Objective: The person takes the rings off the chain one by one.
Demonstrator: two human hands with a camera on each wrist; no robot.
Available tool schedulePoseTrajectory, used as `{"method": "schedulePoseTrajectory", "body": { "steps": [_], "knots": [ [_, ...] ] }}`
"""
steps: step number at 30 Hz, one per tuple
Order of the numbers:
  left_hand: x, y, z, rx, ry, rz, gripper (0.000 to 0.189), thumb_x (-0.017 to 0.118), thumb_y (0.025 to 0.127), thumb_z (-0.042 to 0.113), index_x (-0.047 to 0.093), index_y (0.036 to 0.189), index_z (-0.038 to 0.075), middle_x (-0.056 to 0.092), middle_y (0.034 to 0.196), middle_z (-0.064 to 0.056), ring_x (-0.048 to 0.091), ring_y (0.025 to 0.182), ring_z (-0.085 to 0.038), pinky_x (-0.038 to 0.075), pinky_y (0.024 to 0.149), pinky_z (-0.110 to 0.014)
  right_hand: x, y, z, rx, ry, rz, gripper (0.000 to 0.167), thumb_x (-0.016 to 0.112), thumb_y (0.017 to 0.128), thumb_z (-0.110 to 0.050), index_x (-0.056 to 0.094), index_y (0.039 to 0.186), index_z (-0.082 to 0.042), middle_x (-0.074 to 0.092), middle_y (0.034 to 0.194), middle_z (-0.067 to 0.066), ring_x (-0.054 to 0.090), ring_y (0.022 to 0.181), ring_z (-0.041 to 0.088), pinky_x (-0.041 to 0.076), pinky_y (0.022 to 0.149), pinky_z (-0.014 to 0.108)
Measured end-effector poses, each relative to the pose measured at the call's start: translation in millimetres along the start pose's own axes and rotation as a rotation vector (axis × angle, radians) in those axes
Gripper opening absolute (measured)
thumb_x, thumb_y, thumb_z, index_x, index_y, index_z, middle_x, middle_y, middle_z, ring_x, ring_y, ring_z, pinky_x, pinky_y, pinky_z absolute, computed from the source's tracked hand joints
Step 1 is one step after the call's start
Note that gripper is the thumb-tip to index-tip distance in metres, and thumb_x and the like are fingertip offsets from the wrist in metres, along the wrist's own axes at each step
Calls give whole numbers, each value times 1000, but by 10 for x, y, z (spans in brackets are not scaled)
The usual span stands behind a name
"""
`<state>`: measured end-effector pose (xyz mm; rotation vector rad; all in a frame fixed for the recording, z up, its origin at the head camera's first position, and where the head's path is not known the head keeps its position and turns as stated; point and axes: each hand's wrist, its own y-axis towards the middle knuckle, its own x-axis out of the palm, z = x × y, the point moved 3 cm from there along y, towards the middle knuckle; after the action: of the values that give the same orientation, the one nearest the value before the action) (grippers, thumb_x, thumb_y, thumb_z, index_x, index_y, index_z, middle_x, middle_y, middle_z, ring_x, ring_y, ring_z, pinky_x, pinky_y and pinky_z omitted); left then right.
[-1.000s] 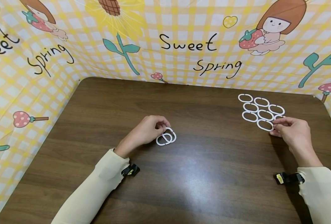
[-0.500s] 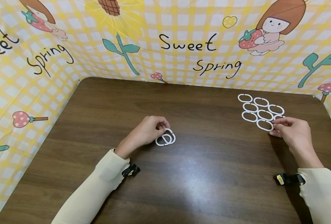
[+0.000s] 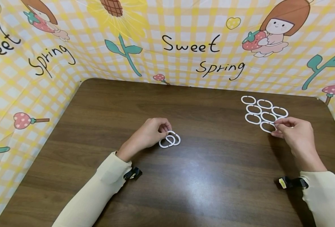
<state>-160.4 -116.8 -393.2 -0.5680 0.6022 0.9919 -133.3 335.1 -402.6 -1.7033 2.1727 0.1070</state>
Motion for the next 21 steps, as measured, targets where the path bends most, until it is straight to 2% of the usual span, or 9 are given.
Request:
{"method": "schedulePoseTrajectory", "body": {
  "steps": [4,12,21],
  "knots": [
    [8,5,-3,-5,-14,-3,9,67,94,-2,73,97,5,69,85,-5,63,81,-16,52,75,-28,41,-31,-53,-36,-70,6,25,59,100,3,72,87,-15,69,75,-18,71,58,3,60,62,20],
    [20,1,-18,-7,-60,-3,9,67,94,-2,72,98,4,69,85,-5,63,81,-16,52,75,-28,209,-87,-179,-105,-136,6,7,64,99,-1,70,99,4,67,77,-19,71,59,1,59,61,18],
    [22,-3,-30,-29,-128,-11,10,66,94,0,72,101,4,69,87,-6,63,82,-16,52,74,-27,549,-177,-321,-234,-141,-52,9,62,98,2,69,102,5,68,78,-27,70,63,-3,58,62,15]
  ]
}}
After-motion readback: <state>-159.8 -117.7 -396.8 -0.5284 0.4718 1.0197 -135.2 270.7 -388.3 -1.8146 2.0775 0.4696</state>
